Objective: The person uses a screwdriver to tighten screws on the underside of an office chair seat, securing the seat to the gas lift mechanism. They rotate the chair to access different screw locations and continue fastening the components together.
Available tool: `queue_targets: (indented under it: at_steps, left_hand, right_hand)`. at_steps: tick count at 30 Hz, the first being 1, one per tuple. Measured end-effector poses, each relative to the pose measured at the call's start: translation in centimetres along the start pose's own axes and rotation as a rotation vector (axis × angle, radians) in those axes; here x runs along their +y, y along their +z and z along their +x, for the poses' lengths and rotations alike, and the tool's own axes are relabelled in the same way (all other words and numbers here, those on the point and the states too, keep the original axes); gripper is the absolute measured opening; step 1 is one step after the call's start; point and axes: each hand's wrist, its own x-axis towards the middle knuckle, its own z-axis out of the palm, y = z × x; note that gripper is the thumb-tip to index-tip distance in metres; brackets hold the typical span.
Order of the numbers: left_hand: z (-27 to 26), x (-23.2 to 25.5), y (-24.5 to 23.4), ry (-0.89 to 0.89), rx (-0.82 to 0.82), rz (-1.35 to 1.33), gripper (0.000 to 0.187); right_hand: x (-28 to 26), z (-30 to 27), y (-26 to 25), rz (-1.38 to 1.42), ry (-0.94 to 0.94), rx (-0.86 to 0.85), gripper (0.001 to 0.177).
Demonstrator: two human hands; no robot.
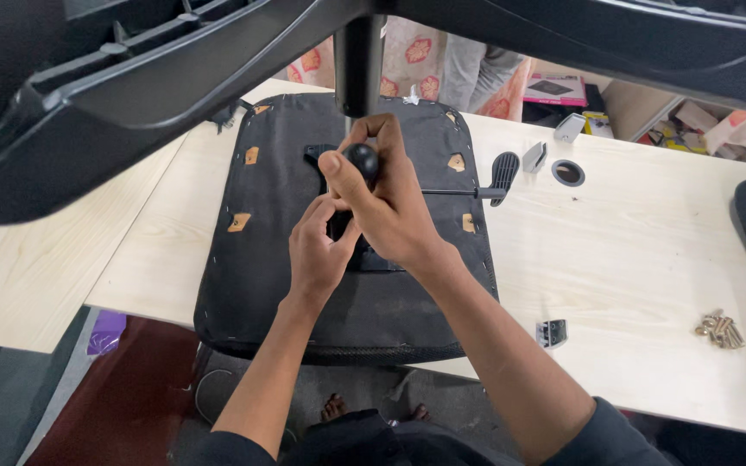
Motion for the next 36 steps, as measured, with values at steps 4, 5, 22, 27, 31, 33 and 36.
queue_targets:
  at_steps: [4, 5, 22, 27, 31, 33, 36]
  left_hand:
    - [0.6, -0.6, -0.4, 0.077, -0.070, -0.079, 0.017]
    - [0.6, -0.8, -0.4, 0.125, -0.074, -0.116, 0.019]
    - [-0.1, -0.6, 1.1, 0.144, 0.034, -0.058, 0.016]
    - [-0.3, -0.7, 1.5, 0.060, 0.027, -0.093, 0.016]
    - [-0.3, -1.3, 1.9, 0.089, 0.048, -0.102, 0.016]
    - [-0.3, -1.6, 1.9, 0.208, 0.085, -0.071, 0.018]
    - [-0.4, -1.9, 2.1, 0.077, 0.049, -0.097, 0.017]
  right_hand:
    - [0.1, -0.1, 0.2, -0.024, -0.040, -0.025, 0.032]
    - [0.1, -0.2, 0.2, -0.007, -0.049, -0.037, 0.033]
    - [0.9, 0.7, -0.9, 0.125, 0.033, 0.008, 0.043]
    - [1.1, 0.7, -1.1, 0.158, 0.025, -0.014, 0.049]
    - [1.2, 0.7, -0.6, 0.149, 0.035, -0.038, 0.046]
    - [1.2, 0.9, -0.2, 0.142, 0.010, -0.035, 0.042]
    - [1.1, 1.3, -0.2, 0.211, 0.050, -0.076, 0.039]
